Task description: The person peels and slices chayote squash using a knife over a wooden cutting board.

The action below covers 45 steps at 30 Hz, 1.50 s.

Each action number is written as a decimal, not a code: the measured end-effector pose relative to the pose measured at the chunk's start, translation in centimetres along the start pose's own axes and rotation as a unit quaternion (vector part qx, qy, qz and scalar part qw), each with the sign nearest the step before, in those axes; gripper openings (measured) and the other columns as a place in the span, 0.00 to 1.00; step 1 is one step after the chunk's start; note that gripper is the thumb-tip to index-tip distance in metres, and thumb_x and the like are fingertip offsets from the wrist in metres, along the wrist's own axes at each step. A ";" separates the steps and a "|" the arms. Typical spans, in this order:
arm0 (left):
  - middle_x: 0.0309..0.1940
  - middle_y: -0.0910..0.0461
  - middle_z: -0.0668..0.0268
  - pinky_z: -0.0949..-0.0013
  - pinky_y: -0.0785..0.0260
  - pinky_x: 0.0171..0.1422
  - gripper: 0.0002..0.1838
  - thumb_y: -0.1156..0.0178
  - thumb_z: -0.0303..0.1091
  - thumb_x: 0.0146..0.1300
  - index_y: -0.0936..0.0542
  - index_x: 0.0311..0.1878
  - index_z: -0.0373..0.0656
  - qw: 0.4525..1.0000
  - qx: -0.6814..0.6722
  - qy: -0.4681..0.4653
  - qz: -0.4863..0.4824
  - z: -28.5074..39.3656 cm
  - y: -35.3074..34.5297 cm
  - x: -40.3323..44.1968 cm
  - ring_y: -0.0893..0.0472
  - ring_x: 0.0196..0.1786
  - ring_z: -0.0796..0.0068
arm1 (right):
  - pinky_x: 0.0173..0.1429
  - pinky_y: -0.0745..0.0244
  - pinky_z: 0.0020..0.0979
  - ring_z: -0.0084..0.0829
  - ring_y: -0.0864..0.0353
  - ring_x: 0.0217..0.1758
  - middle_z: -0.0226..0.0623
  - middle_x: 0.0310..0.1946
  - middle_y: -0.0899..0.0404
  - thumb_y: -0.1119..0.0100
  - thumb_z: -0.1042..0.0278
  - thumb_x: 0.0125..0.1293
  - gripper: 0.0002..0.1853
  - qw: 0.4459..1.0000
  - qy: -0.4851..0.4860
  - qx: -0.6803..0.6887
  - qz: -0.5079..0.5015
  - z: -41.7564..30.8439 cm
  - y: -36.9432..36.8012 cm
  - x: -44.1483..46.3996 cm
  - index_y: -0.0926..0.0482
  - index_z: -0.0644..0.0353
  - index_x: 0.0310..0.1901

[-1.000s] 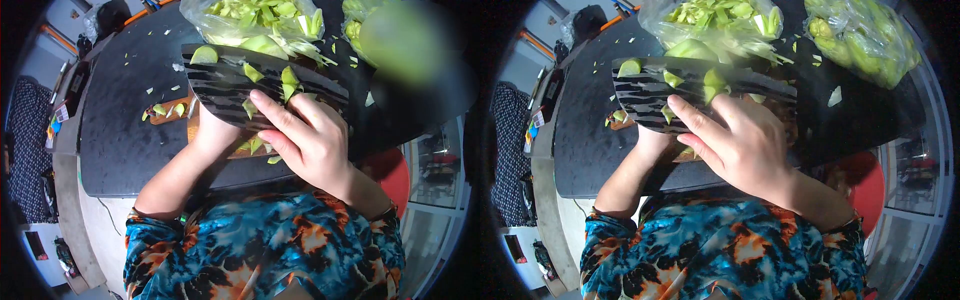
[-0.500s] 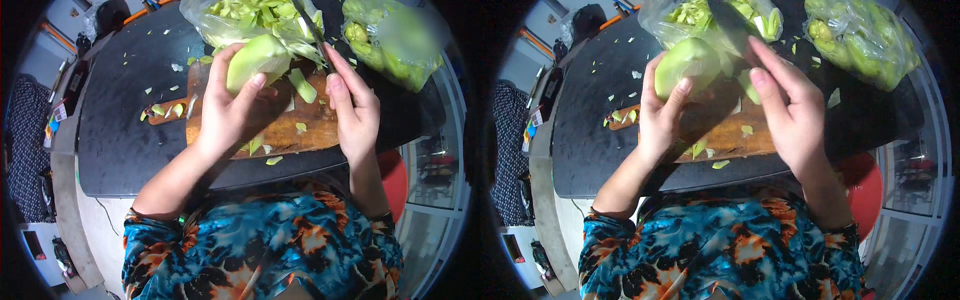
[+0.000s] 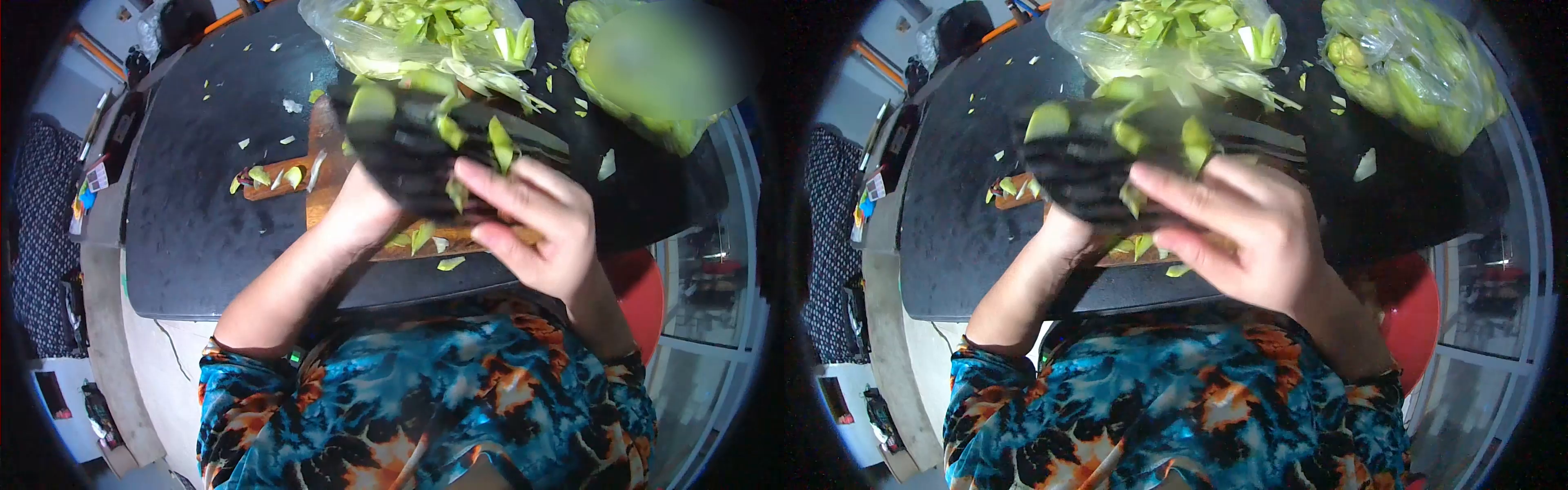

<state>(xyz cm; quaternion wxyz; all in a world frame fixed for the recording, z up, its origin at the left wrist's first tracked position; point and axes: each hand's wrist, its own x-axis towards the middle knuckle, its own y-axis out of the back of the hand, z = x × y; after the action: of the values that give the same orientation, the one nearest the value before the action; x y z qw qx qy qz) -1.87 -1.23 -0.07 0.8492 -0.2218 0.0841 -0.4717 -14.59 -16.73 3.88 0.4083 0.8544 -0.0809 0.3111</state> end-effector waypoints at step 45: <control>0.45 0.28 0.49 0.62 0.30 0.54 0.42 0.29 0.29 0.37 0.40 0.58 0.37 0.839 0.484 -0.231 0.089 0.0 -1.7 0.7 0.24 0.50 0.54 | 0.45 0.29 0.25 0.31 0.21 0.37 0.40 0.38 0.19 0.40 0.76 0.56 0.20 0.986 -0.127 0.019 0.106 3.9 2.8 -0.6 0.22 0.59 0.53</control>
<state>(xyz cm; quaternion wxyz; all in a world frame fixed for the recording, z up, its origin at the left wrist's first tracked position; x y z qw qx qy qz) -2.73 -2.59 0.77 0.8817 0.1238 -0.3339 -0.3095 -14.35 -21.59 3.52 0.3428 0.8814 -0.2163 0.2427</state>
